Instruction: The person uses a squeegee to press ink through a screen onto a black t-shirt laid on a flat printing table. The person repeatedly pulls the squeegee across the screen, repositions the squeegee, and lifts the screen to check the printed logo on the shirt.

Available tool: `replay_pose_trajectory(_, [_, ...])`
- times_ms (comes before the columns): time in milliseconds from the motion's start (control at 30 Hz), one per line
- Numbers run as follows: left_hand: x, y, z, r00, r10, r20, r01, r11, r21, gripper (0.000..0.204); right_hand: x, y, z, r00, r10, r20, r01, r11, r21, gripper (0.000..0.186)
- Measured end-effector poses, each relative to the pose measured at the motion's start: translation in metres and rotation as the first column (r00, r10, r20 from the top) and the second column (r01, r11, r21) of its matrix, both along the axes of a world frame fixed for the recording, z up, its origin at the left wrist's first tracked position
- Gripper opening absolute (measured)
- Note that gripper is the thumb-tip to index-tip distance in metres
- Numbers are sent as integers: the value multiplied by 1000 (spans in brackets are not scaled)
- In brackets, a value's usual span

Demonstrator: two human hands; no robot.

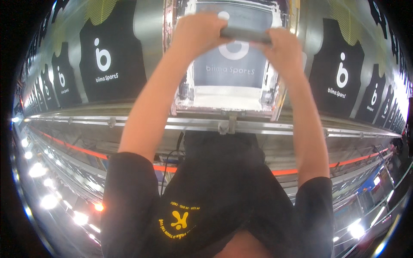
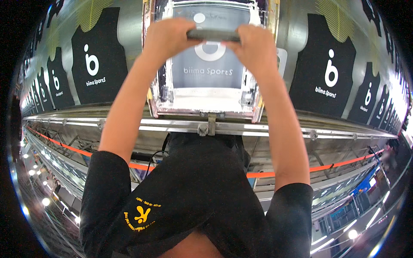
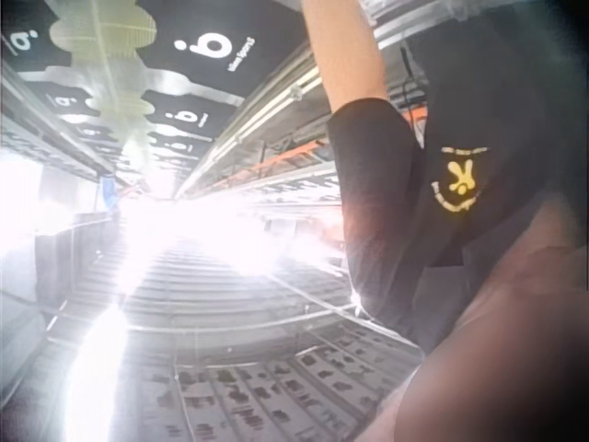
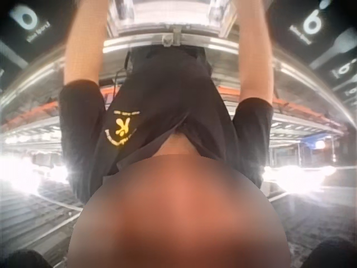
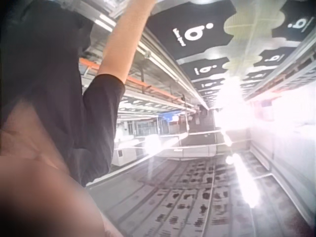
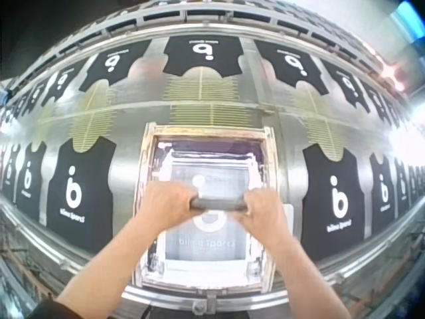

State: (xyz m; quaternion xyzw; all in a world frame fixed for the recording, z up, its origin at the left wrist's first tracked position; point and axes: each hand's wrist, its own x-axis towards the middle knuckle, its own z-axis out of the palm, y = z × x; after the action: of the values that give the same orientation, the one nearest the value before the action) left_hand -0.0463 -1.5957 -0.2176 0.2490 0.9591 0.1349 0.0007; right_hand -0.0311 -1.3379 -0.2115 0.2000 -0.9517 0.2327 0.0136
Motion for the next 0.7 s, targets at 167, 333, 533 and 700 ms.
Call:
replay_pose_trajectory(167, [135, 6, 14, 986, 30, 161, -54, 988, 145, 32, 133, 5, 12, 997, 13, 77, -8, 998, -61, 41])
replay_pose_trajectory(333, [136, 19, 38, 955, 42, 293, -54, 998, 34, 42, 132, 22, 29, 964, 31, 263, -23, 999, -34, 49])
replay_pose_trajectory(533, [111, 35, 31, 770, 49, 636, -3, 997, -74, 46, 116, 32, 10, 852, -33, 522, 0, 998, 64, 61])
replay_pose_trajectory(700, [71, 25, 46, 638, 11, 770, 28, 999, -38, 47, 92, 36, 33, 748, -84, 658, 233, 962, -142, 53])
